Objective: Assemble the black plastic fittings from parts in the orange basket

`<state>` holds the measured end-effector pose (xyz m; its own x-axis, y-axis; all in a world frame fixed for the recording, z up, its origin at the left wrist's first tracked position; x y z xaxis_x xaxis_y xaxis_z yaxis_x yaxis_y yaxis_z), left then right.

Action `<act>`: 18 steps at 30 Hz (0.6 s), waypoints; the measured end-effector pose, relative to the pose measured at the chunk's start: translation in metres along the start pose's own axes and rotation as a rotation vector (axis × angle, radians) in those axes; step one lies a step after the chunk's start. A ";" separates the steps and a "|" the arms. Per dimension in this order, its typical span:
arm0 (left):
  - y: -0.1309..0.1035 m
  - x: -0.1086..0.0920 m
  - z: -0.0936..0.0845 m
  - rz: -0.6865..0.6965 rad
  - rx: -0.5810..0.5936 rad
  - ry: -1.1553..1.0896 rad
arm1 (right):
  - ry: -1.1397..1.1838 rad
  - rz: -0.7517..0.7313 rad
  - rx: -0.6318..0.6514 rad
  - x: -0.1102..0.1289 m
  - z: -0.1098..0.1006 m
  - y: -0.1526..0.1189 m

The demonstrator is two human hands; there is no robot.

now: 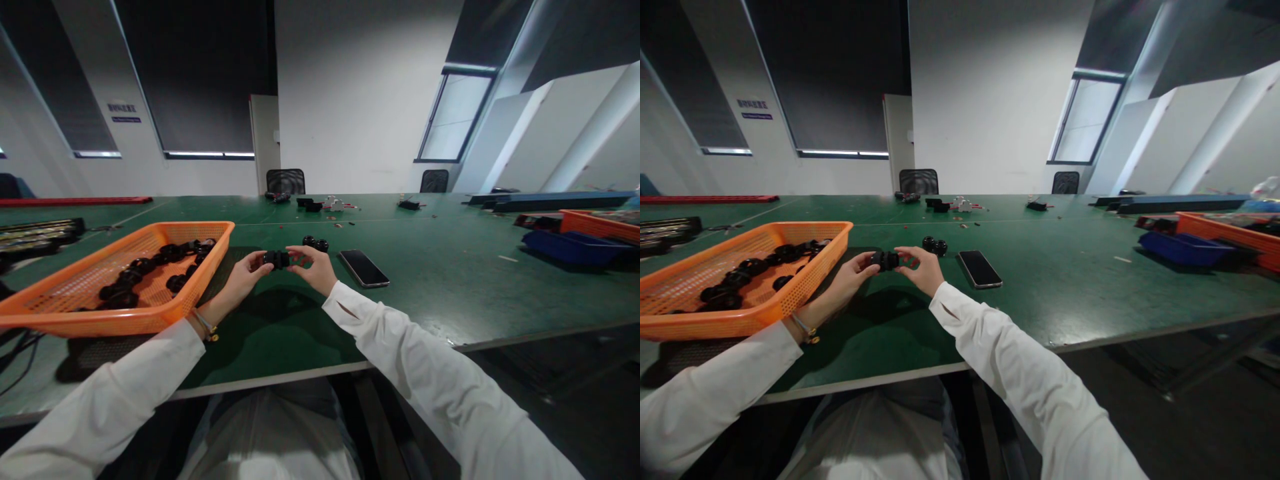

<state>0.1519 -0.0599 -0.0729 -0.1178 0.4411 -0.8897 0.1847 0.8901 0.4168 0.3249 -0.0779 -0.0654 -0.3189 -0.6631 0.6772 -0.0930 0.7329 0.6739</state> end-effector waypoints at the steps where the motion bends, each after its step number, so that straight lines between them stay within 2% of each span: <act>1: 0.000 0.000 0.000 0.000 0.000 0.000 | 0.001 0.000 0.002 0.000 0.000 0.000; 18: -0.002 -0.005 0.000 0.007 0.000 0.030 | -0.017 0.035 0.019 0.001 -0.001 0.000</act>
<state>0.1525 -0.0635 -0.0696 -0.1460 0.4507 -0.8806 0.1858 0.8868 0.4231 0.3252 -0.0784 -0.0648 -0.3384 -0.6347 0.6947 -0.0997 0.7583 0.6442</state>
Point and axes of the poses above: each hand's wrist, its own y-axis towards the middle knuckle, its own z-axis out of the palm, x = y × z, the point moved 2 cm from there along y, towards the middle knuckle, and after that the axes turned 5 degrees about z, right-handed, at the moved point
